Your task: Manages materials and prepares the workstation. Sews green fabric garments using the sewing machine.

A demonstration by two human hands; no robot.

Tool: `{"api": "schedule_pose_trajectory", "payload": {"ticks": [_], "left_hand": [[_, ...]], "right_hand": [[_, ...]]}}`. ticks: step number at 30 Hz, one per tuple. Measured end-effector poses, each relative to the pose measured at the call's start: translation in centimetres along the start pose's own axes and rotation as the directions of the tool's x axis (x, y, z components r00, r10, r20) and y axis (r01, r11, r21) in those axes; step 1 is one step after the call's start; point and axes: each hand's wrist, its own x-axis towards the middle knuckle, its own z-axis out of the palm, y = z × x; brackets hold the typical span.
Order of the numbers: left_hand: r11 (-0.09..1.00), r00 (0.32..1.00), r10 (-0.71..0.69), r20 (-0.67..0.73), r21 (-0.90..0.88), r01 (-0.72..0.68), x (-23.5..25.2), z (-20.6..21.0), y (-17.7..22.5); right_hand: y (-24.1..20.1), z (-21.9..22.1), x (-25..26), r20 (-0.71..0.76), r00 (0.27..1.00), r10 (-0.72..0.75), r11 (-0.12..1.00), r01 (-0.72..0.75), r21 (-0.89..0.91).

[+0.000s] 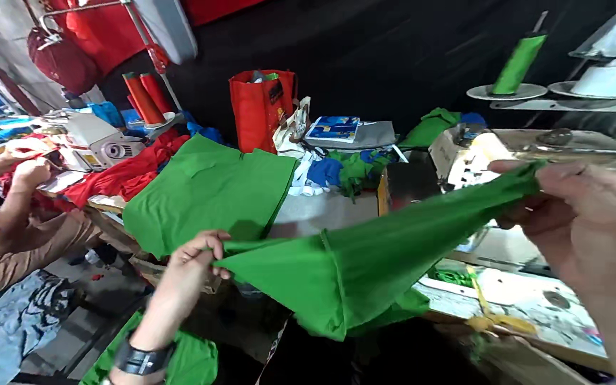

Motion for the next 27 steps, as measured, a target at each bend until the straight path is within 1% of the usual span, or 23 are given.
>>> {"api": "schedule_pose_trajectory", "payload": {"ticks": [2,3,4,5,6,7,8,10,12,13,14,15,16,17,18,19,21,22,23,24,25,26,27], "left_hand": [[0.962,0.996,0.085,0.038,0.255,-0.092,0.8,-1.1,4.9],[0.928,0.993,0.118,0.001,0.356,-0.111,0.5,-1.2,7.8],[0.917,0.987,0.144,-0.071,0.385,-0.106,-0.1,-0.8,10.8],[0.899,0.975,0.200,-0.100,0.414,-0.142,-0.2,-1.4,12.2],[0.888,0.962,0.264,-0.077,0.409,-0.211,0.1,-2.6,12.4],[0.854,0.942,0.337,-0.012,0.424,-0.300,1.2,-4.5,11.6],[0.834,0.929,0.368,0.035,0.430,-0.346,2.5,-5.8,11.1],[0.840,0.932,0.355,0.074,0.412,-0.352,5.0,-6.6,11.3],[0.911,0.951,0.303,0.065,0.273,-0.309,5.6,-6.8,11.9],[0.946,0.964,0.267,0.016,0.188,-0.265,5.2,-6.0,12.5],[0.956,0.959,0.263,-0.107,0.162,-0.244,4.7,-4.5,12.7],[0.933,0.930,0.331,-0.161,0.205,-0.296,4.0,-3.5,12.6],[0.867,0.906,0.423,-0.001,0.291,-0.405,3.7,-5.1,11.6],[0.781,0.875,0.458,0.156,0.399,-0.480,3.7,-6.9,10.6],[0.707,0.854,0.446,0.269,0.479,-0.520,3.2,-7.9,10.3],[0.687,0.846,0.420,0.329,0.494,-0.533,2.6,-8.4,10.2],[0.810,0.852,0.297,0.431,0.359,-0.464,1.7,-9.4,9.4],[0.885,0.825,0.233,0.514,0.238,-0.399,1.8,-9.8,8.7],[0.945,0.799,0.181,0.573,0.125,-0.303,2.0,-9.7,7.8],[0.981,0.800,0.139,0.583,0.027,-0.190,2.2,-9.3,6.9],[0.994,0.827,0.104,0.553,-0.074,-0.076,2.5,-8.5,6.2],[0.987,0.886,0.060,0.460,-0.160,0.017,2.7,-7.4,5.7],[0.968,0.956,-0.016,0.291,-0.233,0.088,2.9,-6.0,5.3]], "right_hand": [[-1.5,-1.1,0.7,0.014,1.000,-0.025,0.999,0.024,0.042],[-2.2,-1.7,0.9,0.033,0.997,-0.068,0.996,0.066,0.053],[-2.9,-2.3,1.0,0.042,0.991,-0.125,0.991,0.122,0.057],[-3.5,-2.7,1.0,0.046,0.982,-0.181,0.983,0.179,0.050],[-3.8,-2.8,0.9,0.055,0.972,-0.229,0.973,0.229,0.017],[-3.8,-2.4,0.8,0.082,0.963,-0.257,0.964,0.261,-0.048],[-3.8,-1.7,0.6,0.104,0.959,-0.265,0.952,0.277,-0.128],[-3.8,-1.2,0.4,0.125,0.963,-0.241,0.945,0.262,-0.196],[-4.5,-1.7,0.9,0.108,0.969,-0.224,0.959,0.239,-0.153],[-4.9,-1.9,1.0,0.097,0.970,-0.221,0.966,0.232,-0.118],[-5.3,-1.7,0.9,0.088,0.972,-0.216,0.970,0.224,-0.093],[-5.6,-1.4,0.7,0.087,0.975,-0.205,0.973,0.213,-0.092],[-5.9,-1.1,0.4,0.098,0.978,-0.182,0.975,0.192,-0.112],[-6.2,-0.9,0.3,0.120,0.982,-0.147,0.979,0.161,-0.121],[-6.6,-0.7,0.1,0.157,0.982,-0.100,0.988,0.117,-0.100],[-7.0,-0.7,0.0,0.225,0.973,-0.053,0.997,0.066,-0.051],[-7.5,-0.2,-0.1,0.430,0.902,0.030,0.997,-0.059,0.056],[-7.5,0.5,0.1,0.502,0.862,0.072,0.988,-0.131,0.083],[-7.4,1.7,0.7,0.539,0.833,0.128,0.979,-0.192,0.064],[-6.8,3.2,1.8,0.530,0.829,0.180,0.973,-0.230,0.030],[-6.0,5.0,3.5,0.480,0.847,0.227,0.965,-0.262,0.005],[-4.9,7.0,5.5,0.391,0.886,0.248,0.960,-0.279,0.024],[-3.6,8.9,7.7,0.314,0.924,0.218,0.967,-0.248,0.059]]}}
